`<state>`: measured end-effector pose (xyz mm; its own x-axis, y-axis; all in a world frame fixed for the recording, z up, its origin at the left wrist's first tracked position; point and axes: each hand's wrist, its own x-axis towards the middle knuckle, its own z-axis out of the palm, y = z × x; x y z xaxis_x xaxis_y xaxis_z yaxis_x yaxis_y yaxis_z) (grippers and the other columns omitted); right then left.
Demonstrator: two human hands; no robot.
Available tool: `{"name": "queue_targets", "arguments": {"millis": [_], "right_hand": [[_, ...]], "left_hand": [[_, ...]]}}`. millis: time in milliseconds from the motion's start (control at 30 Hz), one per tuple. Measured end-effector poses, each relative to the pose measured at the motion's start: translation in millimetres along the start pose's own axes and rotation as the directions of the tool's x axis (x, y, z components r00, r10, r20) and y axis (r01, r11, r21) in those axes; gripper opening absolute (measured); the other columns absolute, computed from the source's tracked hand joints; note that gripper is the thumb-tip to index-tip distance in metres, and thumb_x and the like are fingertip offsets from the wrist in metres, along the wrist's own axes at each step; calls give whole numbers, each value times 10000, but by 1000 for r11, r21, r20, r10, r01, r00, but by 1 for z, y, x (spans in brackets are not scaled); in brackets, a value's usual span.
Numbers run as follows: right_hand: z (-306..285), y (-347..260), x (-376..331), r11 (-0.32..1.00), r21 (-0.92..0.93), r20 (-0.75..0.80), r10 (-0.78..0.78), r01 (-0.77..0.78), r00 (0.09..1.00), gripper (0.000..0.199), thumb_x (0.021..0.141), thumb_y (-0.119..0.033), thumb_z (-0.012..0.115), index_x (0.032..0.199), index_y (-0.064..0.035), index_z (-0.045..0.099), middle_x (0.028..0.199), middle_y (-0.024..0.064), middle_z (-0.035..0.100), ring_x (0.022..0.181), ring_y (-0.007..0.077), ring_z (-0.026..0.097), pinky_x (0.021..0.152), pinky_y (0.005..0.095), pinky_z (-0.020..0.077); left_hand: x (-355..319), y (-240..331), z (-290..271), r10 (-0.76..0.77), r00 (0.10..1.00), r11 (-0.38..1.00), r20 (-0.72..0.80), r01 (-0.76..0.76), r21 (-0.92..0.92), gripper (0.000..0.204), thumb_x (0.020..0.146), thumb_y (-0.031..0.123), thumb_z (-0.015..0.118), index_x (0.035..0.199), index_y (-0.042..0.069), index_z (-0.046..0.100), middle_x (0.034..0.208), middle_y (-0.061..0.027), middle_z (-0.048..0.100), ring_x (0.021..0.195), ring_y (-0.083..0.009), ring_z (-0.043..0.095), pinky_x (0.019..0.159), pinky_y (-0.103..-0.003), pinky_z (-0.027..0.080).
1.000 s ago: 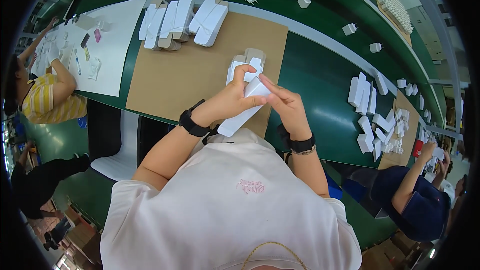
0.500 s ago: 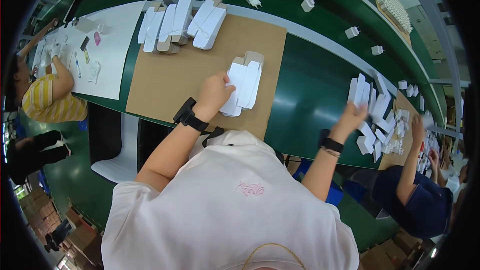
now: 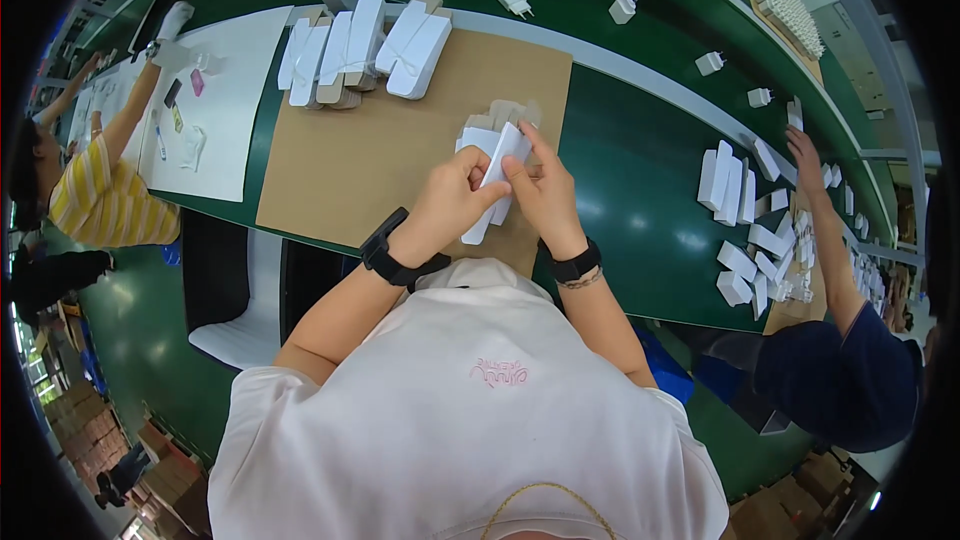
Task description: Folding and assembling small white cardboard boxes on an industrial assembly line.
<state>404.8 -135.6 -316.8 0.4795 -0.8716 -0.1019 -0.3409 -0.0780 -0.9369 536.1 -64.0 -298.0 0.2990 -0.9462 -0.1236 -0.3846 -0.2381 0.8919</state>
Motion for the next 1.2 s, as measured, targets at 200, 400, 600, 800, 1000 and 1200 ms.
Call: {"name": "queue_targets", "arguments": {"millis": [200,400,600,800,1000,1200], "right_hand": [[-7,6,-1,866,501,1,-6,5,1000,217,821,-66,612,990,-19,483,931,64,574,791,98,575,689,224,470],[-32,-11,-2,852,518,209,-38,-78,977,242,763,-81,690,718,-48,455,694,-30,508,621,24,467,546,181,407],[-37,-26,-4,948,273,346,60,-162,936,200,780,-100,677,705,-50,499,711,-35,538,665,31,477,623,182,391],[-39,-31,-3,904,371,306,96,-212,947,187,789,-124,685,721,-43,531,696,-38,543,635,32,479,585,177,382],[-38,-31,-7,887,418,283,79,-197,956,179,794,-124,680,732,-33,538,685,-40,535,627,27,463,576,176,378],[-46,-21,-10,969,216,250,66,-122,966,162,805,-103,660,735,-20,539,686,-36,510,649,24,450,584,173,377]], "left_hand": [[-2,-18,15,101,995,975,22,-94,-199,401,753,211,689,1013,34,440,772,-93,540,711,-178,535,667,-304,447],[-1,-21,4,121,907,836,404,127,-534,803,791,347,664,1321,101,113,1043,-145,495,937,-188,497,801,-313,422],[1,-12,-3,68,887,766,457,247,-593,946,718,338,743,1355,117,80,987,-127,543,888,-173,528,796,-297,421],[5,-12,1,6,898,645,441,333,-687,1054,599,321,838,1347,128,121,972,-106,570,858,-161,550,768,-288,436],[7,-18,2,-52,898,518,437,399,-757,1068,559,333,853,1335,134,146,1033,-110,543,887,-185,558,768,-294,450],[10,-25,1,34,904,561,427,336,-756,933,671,349,780,1330,134,156,1000,-108,572,839,-156,558,708,-269,439]]}}
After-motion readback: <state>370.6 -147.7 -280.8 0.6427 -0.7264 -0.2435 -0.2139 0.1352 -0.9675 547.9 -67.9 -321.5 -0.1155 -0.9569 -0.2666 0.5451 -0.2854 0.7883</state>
